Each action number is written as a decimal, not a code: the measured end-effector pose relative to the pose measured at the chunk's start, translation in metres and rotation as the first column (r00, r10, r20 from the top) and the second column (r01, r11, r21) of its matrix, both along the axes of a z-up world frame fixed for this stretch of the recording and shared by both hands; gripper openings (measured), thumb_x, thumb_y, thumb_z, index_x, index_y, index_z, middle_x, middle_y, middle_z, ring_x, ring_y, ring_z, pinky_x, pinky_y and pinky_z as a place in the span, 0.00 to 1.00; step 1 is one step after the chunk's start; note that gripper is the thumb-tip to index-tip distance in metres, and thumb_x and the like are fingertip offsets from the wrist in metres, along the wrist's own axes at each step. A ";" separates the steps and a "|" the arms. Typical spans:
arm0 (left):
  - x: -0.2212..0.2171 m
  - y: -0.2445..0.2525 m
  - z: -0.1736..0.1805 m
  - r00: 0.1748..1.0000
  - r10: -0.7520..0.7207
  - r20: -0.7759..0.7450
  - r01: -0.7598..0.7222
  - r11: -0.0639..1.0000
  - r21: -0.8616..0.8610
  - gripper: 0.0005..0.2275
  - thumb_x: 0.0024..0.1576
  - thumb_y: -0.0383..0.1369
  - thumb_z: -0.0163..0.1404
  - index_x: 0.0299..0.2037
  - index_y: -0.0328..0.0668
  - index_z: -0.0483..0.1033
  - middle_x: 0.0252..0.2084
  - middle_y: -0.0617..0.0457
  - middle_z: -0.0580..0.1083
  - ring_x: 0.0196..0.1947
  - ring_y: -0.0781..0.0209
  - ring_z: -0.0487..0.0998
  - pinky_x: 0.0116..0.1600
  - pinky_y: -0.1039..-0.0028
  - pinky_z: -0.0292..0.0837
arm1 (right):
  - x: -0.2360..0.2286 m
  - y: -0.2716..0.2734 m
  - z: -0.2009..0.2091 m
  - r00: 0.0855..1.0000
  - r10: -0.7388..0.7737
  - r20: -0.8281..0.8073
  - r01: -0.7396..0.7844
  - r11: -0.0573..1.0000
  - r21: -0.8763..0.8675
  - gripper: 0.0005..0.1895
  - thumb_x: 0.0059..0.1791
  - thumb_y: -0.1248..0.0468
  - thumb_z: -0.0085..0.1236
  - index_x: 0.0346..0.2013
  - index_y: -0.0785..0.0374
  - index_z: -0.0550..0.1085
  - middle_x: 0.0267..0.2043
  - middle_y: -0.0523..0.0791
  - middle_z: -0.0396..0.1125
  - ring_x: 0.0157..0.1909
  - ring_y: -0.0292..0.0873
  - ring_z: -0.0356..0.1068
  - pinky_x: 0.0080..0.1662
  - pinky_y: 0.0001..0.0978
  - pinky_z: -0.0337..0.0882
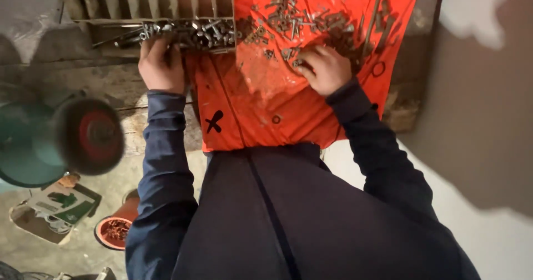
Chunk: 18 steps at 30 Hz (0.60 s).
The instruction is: The person uses a bench grinder to sharpen or smooth small metal parts. They hold the parts with both hands and press them against the spinning grinding wheel, generating sparks. The person repeatedly picks up parts from a red surface and grinds them before placing them back down.
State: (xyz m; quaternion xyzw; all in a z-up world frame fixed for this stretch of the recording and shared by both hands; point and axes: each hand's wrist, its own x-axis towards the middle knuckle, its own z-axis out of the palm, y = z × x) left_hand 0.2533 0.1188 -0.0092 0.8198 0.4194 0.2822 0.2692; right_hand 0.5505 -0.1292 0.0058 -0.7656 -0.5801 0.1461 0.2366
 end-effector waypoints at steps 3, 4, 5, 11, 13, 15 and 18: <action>-0.003 -0.003 -0.003 0.998 -0.060 -0.028 0.061 0.998 0.034 0.14 0.62 0.22 0.55 0.58 0.41 0.80 0.55 0.43 0.77 0.52 0.45 0.82 0.58 0.64 0.78 | 0.001 0.002 -0.003 0.999 0.007 0.038 -0.007 1.000 -0.007 0.09 0.50 0.56 0.65 0.42 0.53 0.79 0.38 0.44 0.70 0.41 0.51 0.72 0.37 0.44 0.71; -0.003 -0.007 -0.002 0.998 -0.054 -0.032 0.055 0.998 0.033 0.14 0.62 0.22 0.55 0.58 0.41 0.80 0.55 0.43 0.77 0.52 0.45 0.82 0.58 0.64 0.78 | 0.003 0.002 -0.005 0.999 0.013 0.033 -0.013 1.000 -0.008 0.09 0.50 0.56 0.65 0.42 0.53 0.79 0.38 0.44 0.70 0.41 0.51 0.72 0.37 0.44 0.71; -0.004 -0.013 -0.001 0.999 -0.043 -0.028 0.045 0.996 0.083 0.17 0.60 0.22 0.55 0.60 0.36 0.77 0.56 0.39 0.75 0.53 0.43 0.80 0.59 0.63 0.77 | 0.004 0.001 -0.005 1.000 0.024 0.001 -0.024 0.999 0.024 0.07 0.51 0.58 0.65 0.41 0.54 0.78 0.38 0.44 0.71 0.41 0.50 0.72 0.39 0.42 0.71; 0.014 -0.089 0.044 0.995 -0.053 0.081 0.067 0.981 -0.181 0.16 0.59 0.20 0.55 0.59 0.35 0.76 0.48 0.45 0.79 0.43 0.59 0.82 0.46 0.72 0.80 | -0.012 -0.003 0.003 0.735 0.102 -0.671 0.017 0.985 0.169 0.05 0.53 0.66 0.62 0.41 0.62 0.75 0.40 0.45 0.72 0.38 0.39 0.72 0.41 0.33 0.71; 0.034 -0.114 0.080 0.982 -0.133 0.136 0.172 0.926 -0.336 0.15 0.58 0.21 0.57 0.56 0.36 0.77 0.46 0.48 0.80 0.42 0.62 0.83 0.46 0.72 0.79 | -0.024 0.001 0.014 0.633 0.240 -0.736 -0.036 0.959 0.282 0.05 0.53 0.67 0.62 0.40 0.63 0.73 0.39 0.43 0.72 0.39 0.37 0.71 0.43 0.32 0.70; 0.050 -0.125 0.111 0.955 -0.156 0.254 0.275 0.790 -0.549 0.15 0.60 0.23 0.58 0.57 0.35 0.76 0.46 0.46 0.79 0.40 0.60 0.83 0.43 0.73 0.78 | -0.039 0.011 0.035 0.507 0.366 -0.780 -0.066 0.919 0.388 0.05 0.54 0.70 0.61 0.40 0.63 0.71 0.47 0.47 0.71 0.44 0.41 0.74 0.45 0.33 0.73; 0.046 -0.126 0.117 0.882 -0.272 0.384 0.429 0.800 -0.419 0.14 0.62 0.21 0.55 0.58 0.35 0.75 0.50 0.44 0.77 0.47 0.52 0.82 0.52 0.70 0.78 | -0.049 0.013 0.034 0.577 0.409 -0.707 -0.132 0.901 0.413 0.05 0.54 0.70 0.62 0.39 0.62 0.72 0.49 0.48 0.70 0.44 0.43 0.75 0.47 0.35 0.75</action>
